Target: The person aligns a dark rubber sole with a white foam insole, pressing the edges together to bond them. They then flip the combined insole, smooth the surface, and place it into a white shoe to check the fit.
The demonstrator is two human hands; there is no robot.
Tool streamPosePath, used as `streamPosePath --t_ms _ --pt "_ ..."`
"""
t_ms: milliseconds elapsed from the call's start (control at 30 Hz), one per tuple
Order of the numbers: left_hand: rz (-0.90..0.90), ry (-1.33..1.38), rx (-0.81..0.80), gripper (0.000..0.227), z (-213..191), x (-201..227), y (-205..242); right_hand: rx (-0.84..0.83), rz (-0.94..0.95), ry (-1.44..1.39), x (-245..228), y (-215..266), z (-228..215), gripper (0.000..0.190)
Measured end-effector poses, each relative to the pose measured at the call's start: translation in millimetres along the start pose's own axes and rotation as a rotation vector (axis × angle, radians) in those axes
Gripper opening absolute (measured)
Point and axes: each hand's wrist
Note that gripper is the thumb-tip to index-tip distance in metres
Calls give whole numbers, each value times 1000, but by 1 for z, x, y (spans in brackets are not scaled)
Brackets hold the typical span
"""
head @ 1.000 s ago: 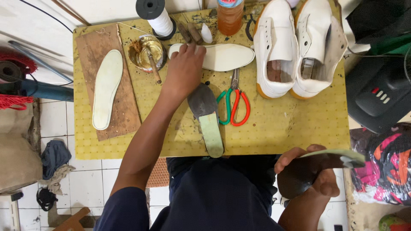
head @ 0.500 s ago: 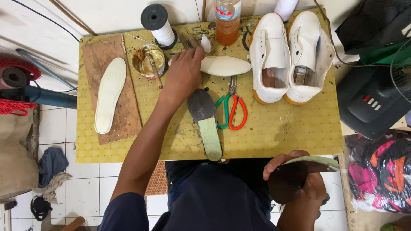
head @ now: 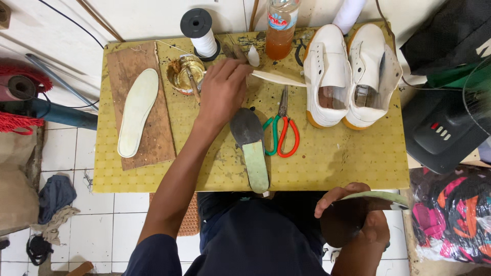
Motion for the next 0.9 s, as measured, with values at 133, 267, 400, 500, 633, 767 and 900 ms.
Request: streamPosePath --t_ms 133,267,400,500,633,767,900 --pt "-21 175 125 11 -40 20 5 133 -38 -4 -6 -8 7 57" --pt "-94 632 319 20 -81 50 14 150 -135 -13 -11 -6 4 49" --pt "-95 1175 391 10 -96 57 30 662 -272 61 0 24 12 35" --pt "-27 1413 410 19 -91 67 29 507 -339 -27 -1 5 13 33" --pt "143 1680 203 31 -47 89 31 611 -290 -6 -8 -29 27 48" --pt "282 2028 89 57 18 126 37 505 -364 71 11 -34 35 47" --pt "-46 2084 -55 38 21 153 50 710 -286 89 18 -82 52 20"
Point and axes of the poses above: each hand's wrist, its own y-axis away from the middle knuckle, its own z-axis out of the palm, x = y × z, and after that the axes turned 14 degrees about -x, right-handed
